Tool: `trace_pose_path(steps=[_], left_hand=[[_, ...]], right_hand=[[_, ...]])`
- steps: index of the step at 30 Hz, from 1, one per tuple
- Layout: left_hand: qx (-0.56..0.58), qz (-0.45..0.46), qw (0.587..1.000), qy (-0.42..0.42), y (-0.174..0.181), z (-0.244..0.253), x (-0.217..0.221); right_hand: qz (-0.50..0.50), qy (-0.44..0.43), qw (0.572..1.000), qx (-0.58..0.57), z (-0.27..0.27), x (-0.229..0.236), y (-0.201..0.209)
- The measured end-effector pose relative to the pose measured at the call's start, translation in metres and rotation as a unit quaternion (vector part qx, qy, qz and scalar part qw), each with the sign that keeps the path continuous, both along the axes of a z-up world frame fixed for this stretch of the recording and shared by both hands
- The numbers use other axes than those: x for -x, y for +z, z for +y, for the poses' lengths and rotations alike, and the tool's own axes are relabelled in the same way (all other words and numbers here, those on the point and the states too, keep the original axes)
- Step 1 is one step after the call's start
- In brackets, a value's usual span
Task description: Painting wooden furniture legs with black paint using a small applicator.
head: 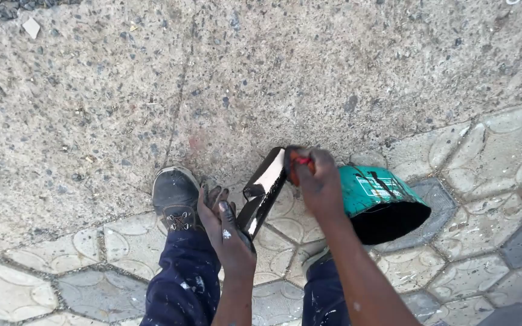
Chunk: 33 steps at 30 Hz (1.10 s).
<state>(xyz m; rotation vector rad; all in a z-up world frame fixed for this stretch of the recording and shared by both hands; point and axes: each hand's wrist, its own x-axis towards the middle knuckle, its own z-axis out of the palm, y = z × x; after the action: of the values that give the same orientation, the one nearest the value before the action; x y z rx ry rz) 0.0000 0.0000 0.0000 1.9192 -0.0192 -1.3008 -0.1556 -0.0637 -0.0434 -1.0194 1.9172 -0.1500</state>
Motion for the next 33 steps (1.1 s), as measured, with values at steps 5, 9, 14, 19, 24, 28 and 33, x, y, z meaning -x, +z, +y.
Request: trace_pose_path(steps=[5,9,14,19,24,28,33], left_hand=[[-0.002,0.04,0.999,0.033,-0.012,0.007,-0.011],[0.009,0.062,0.998,0.029,-0.007,-0.006,-0.012],[0.013,0.06,0.997,0.051,-0.01,-0.004,-0.013],[0.024,0.067,0.996,0.047,-0.006,-0.006,-0.009],[0.015,0.048,0.999,0.014,-0.026,0.011,-0.019],[-0.002,0.073,0.994,0.082,-0.016,-0.002,-0.016],[-0.011,0.024,1.0,-0.01,-0.009,0.006,-0.009]], right_hand=[[-0.308,-0.187,0.929,-0.083,0.035,-0.043,0.094],[-0.174,0.003,0.983,0.055,0.037,-0.065,0.113],[0.018,0.086,0.985,0.146,0.023,-0.016,0.004],[-0.007,0.043,0.991,0.125,0.029,-0.027,0.044],[-0.185,0.031,0.981,0.046,0.033,-0.063,0.132],[-0.062,0.152,0.977,0.135,0.045,-0.033,0.04],[0.01,0.063,0.989,0.133,0.015,-0.007,0.006]])
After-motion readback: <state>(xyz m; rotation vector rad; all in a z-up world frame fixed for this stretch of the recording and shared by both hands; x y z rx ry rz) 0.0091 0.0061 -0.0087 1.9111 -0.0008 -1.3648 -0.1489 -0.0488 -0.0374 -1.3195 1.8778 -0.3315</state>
